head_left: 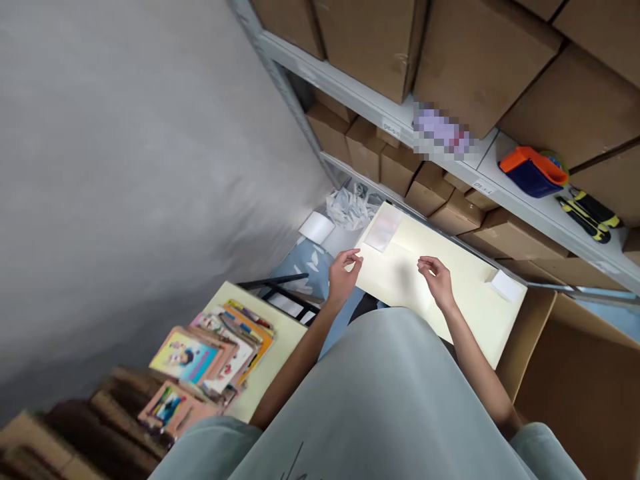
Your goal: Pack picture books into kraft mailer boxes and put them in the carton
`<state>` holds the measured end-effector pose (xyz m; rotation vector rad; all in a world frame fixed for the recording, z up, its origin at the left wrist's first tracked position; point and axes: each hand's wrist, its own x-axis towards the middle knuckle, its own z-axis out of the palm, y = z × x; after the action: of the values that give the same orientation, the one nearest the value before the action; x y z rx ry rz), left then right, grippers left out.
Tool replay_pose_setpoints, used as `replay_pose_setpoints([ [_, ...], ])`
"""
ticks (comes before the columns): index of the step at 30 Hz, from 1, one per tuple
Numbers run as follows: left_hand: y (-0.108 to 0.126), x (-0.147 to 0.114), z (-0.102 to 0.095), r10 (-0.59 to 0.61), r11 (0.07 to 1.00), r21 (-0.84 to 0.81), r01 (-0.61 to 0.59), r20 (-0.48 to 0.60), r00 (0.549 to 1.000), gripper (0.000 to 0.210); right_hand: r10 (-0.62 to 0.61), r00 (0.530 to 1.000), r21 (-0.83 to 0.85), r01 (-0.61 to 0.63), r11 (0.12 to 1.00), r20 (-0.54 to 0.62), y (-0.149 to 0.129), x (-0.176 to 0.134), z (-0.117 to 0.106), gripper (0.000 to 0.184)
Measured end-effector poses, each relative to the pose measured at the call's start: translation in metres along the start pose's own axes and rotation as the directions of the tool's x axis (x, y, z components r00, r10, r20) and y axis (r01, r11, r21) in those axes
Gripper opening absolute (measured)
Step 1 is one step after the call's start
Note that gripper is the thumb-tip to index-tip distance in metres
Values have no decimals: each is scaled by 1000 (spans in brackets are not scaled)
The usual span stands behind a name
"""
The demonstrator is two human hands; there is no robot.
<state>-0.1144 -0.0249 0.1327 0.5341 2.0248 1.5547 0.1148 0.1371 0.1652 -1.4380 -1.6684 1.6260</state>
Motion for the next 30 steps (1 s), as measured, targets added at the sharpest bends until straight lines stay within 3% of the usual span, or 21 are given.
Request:
replay_pose_setpoints([
  [4,37,-70,-10,111,993,57,-104,-138,984,31,-118,984,11,117,993,130,-27,-27,-3,48],
  [7,57,-133,-26,134,987,124,-105,-259,956,27,-191,950,41,187,981,248,-41,-48,5,47],
  [12,75,-237,-66,119,986,163,-43,-494,861,27,-272,823,102,256,961,498,-57,-90,37,44],
  [15,81,-291,-93,114,988,157,-12,-661,742,30,-290,715,112,287,951,636,-68,-122,65,45],
  [20,89,-366,-138,103,993,119,0,-863,494,38,-338,516,145,378,915,787,-87,-177,112,48],
  [25,93,-433,-178,161,986,168,-3,-939,304,41,-383,307,202,486,850,871,-102,-241,162,48],
  [30,91,-514,-237,263,963,269,16,-951,162,39,-439,55,339,552,762,897,-121,-346,228,41],
])
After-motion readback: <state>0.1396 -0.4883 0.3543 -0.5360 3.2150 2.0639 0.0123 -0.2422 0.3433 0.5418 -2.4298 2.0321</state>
